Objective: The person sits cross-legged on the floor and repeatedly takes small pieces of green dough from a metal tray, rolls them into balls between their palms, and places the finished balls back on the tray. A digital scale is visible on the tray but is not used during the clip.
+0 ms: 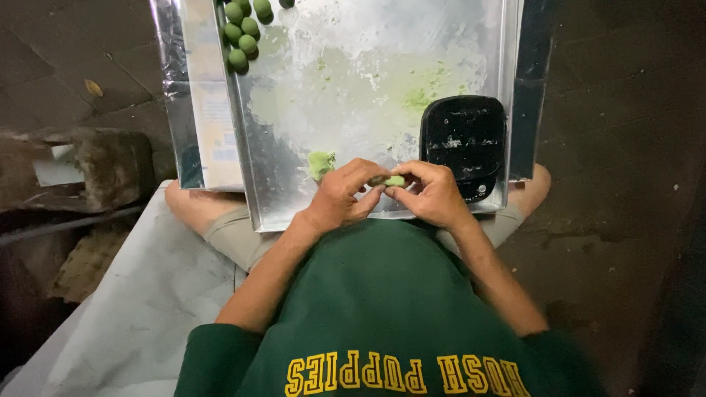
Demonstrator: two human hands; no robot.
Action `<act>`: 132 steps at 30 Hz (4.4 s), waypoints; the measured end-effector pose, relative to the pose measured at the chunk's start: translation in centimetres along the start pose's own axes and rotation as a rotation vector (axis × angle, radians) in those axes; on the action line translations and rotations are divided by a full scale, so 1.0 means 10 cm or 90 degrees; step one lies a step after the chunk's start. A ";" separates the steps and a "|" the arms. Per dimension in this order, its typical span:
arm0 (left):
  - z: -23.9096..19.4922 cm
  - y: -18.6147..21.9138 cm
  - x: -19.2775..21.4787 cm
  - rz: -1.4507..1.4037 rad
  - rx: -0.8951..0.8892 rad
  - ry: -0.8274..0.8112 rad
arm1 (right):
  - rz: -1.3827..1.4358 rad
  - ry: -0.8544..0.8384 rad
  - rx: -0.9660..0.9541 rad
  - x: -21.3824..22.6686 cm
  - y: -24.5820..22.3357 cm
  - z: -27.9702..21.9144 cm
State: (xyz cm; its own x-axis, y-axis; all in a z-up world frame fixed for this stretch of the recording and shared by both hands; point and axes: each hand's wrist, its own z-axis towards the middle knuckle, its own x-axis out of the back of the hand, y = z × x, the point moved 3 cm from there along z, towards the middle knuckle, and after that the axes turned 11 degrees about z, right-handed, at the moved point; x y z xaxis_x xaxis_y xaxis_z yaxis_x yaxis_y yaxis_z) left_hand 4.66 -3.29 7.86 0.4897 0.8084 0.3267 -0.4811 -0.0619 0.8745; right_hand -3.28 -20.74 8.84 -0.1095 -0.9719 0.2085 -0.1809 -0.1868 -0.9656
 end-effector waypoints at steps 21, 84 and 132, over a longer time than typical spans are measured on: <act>-0.34 -0.50 0.76 0.128 0.220 0.126 | 0.254 0.153 -0.076 0.27 0.32 -0.36; -0.19 -0.39 0.13 -0.040 0.103 0.084 | 0.351 0.115 -0.019 -0.12 0.00 -0.41; -0.20 -0.05 0.09 -0.152 0.188 0.001 | -0.074 0.085 0.314 -0.27 -0.41 -0.17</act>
State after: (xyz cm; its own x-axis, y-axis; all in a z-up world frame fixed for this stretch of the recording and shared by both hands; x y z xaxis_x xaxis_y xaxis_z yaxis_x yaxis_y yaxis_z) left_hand 3.86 -1.29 7.02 0.5618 0.8211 0.1011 -0.1229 -0.0381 0.9917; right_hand -3.87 -17.12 12.47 -0.2450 -0.9200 0.3059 0.2793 -0.3691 -0.8864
